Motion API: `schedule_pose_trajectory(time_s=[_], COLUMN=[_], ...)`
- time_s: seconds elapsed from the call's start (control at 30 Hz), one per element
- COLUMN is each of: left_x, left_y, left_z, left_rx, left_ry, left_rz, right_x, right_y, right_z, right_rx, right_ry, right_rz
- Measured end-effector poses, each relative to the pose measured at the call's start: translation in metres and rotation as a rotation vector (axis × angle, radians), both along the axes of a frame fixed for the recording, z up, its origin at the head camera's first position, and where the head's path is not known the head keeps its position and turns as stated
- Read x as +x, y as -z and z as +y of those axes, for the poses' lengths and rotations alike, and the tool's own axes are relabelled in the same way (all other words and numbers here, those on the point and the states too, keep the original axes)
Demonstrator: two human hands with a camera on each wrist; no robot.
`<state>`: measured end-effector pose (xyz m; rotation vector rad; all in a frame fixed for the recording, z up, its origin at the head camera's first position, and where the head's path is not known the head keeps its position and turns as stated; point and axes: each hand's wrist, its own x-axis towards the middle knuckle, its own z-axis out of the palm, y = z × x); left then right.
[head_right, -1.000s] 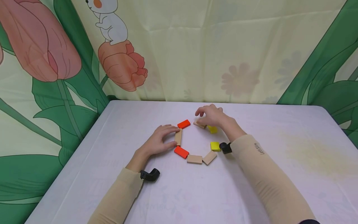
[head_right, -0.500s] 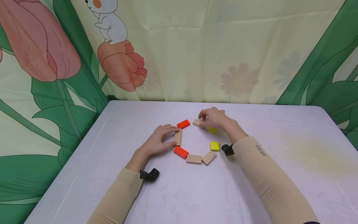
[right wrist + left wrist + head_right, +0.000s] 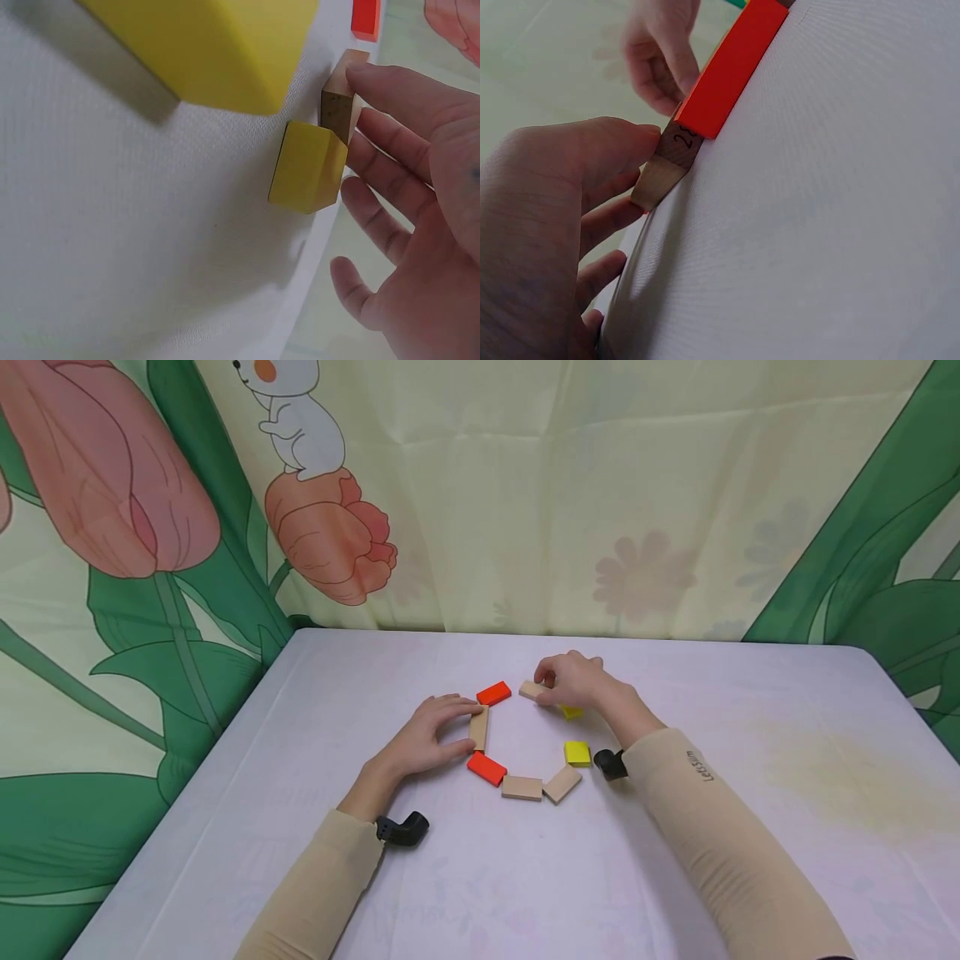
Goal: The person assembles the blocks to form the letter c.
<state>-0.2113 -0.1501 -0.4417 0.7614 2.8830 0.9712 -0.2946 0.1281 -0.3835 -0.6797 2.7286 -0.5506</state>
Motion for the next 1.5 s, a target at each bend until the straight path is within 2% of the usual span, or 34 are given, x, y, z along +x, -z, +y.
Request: schedule_pose_trajectory(time_s=[0.47, 0.97, 1.5], left_x=[0.000, -0.001, -0.001], left_y=[0.000, 0.000, 0.001], left_z=[0.000, 0.000, -0.001], left_rx=[0.005, -0.006, -0.004], left_ry=[0.003, 0.003, 0.012], left_rz=[0.001, -0.004, 0.003], right_x=[-0.001, -0.007, -0.012], right_y=[-0.001, -0.005, 0.000], right_z=[-0.002, -0.006, -0.009], right_rx=[-0.027, -0.017, -0.018], right_ry=[-0.013, -0.011, -0.049], right_rz=[0.047, 0.040, 0.052])
